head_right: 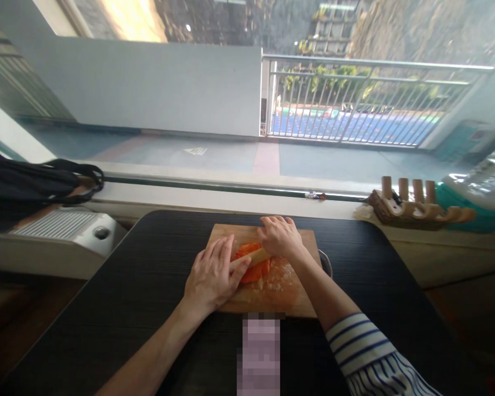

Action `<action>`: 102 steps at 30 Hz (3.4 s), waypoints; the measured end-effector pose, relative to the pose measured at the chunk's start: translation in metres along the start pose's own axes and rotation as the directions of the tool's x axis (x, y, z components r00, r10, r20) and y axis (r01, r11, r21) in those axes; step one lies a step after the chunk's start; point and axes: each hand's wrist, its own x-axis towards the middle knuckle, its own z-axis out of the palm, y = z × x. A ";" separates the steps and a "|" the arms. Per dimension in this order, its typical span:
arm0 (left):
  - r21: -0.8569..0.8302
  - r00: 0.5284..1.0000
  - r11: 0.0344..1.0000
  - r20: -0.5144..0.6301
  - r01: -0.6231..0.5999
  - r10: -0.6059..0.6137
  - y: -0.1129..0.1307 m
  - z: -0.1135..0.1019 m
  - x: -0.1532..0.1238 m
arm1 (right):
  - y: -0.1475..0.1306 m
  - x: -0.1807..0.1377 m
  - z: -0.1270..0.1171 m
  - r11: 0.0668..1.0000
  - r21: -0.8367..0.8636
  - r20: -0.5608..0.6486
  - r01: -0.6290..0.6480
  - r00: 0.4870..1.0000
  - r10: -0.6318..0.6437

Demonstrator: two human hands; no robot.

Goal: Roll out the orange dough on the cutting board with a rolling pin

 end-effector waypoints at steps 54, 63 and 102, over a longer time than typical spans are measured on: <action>-0.085 0.984 0.980 0.018 0.178 -0.177 -0.042 0.016 0.057 | -0.005 0.051 0.002 0.980 -0.043 0.125 -0.195 0.972 0.199; -0.042 0.988 0.989 -0.040 0.145 -0.147 -0.048 0.015 0.070 | -0.005 0.057 0.005 0.975 -0.049 0.107 -0.218 0.969 0.222; 0.018 0.982 0.985 0.078 -0.174 0.172 -0.046 0.006 0.056 | -0.017 -0.004 0.007 0.958 0.098 -0.033 -0.269 0.961 0.273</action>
